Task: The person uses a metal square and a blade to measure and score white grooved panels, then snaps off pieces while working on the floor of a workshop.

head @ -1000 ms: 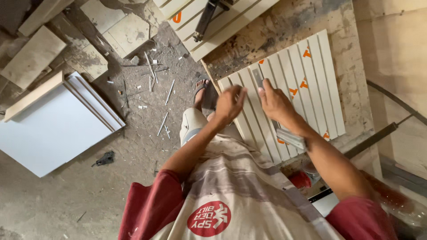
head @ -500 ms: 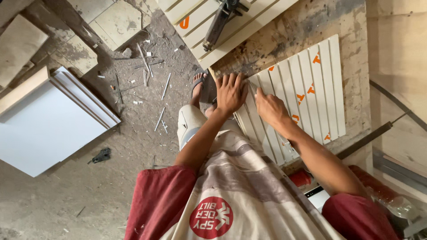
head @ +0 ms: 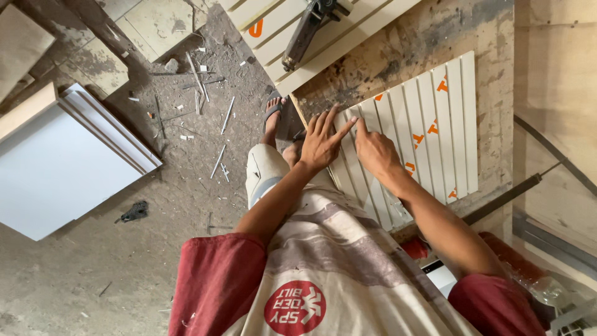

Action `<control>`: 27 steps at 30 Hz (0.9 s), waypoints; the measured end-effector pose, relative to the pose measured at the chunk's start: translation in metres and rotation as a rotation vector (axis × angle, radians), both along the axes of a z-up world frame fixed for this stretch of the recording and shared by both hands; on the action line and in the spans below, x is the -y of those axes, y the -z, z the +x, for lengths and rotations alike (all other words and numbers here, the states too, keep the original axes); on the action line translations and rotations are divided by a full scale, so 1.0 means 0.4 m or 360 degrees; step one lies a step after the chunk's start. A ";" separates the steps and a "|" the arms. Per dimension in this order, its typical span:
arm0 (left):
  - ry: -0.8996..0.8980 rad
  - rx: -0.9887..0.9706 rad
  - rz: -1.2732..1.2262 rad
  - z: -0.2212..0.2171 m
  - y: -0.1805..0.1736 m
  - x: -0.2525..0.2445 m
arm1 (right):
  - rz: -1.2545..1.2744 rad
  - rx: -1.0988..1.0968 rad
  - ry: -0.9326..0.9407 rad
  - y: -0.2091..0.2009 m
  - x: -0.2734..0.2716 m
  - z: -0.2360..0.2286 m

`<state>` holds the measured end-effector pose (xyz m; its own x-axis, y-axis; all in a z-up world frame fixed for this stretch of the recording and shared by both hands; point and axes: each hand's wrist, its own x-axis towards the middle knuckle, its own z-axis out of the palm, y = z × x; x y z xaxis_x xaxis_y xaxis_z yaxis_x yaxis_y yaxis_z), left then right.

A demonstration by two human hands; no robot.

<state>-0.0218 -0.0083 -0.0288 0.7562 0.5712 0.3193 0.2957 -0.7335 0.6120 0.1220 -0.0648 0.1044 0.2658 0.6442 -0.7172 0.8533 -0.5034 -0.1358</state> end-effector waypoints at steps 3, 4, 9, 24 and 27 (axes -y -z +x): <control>0.0003 -0.0037 0.0005 0.002 0.030 0.008 | -0.0018 -0.0021 -0.0039 -0.038 -0.027 0.002; 0.0005 -0.0032 0.0006 0.002 0.027 0.011 | -0.0018 -0.0017 -0.0038 -0.022 -0.017 0.009; 0.0009 -0.0026 -0.0030 0.002 0.020 0.007 | -0.0011 -0.0028 -0.0027 0.007 -0.002 0.025; -0.0042 0.0023 -0.0009 0.001 0.003 -0.003 | -0.0075 0.0086 -0.0099 -0.006 -0.017 0.004; -0.0026 0.0015 -0.0011 -0.001 0.006 -0.004 | -0.0138 0.0125 -0.0101 0.027 -0.011 -0.001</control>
<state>-0.0222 -0.0067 -0.0312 0.7436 0.5858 0.3224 0.3018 -0.7242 0.6200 0.1216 -0.0604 0.0938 0.2843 0.5981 -0.7493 0.8901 -0.4551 -0.0256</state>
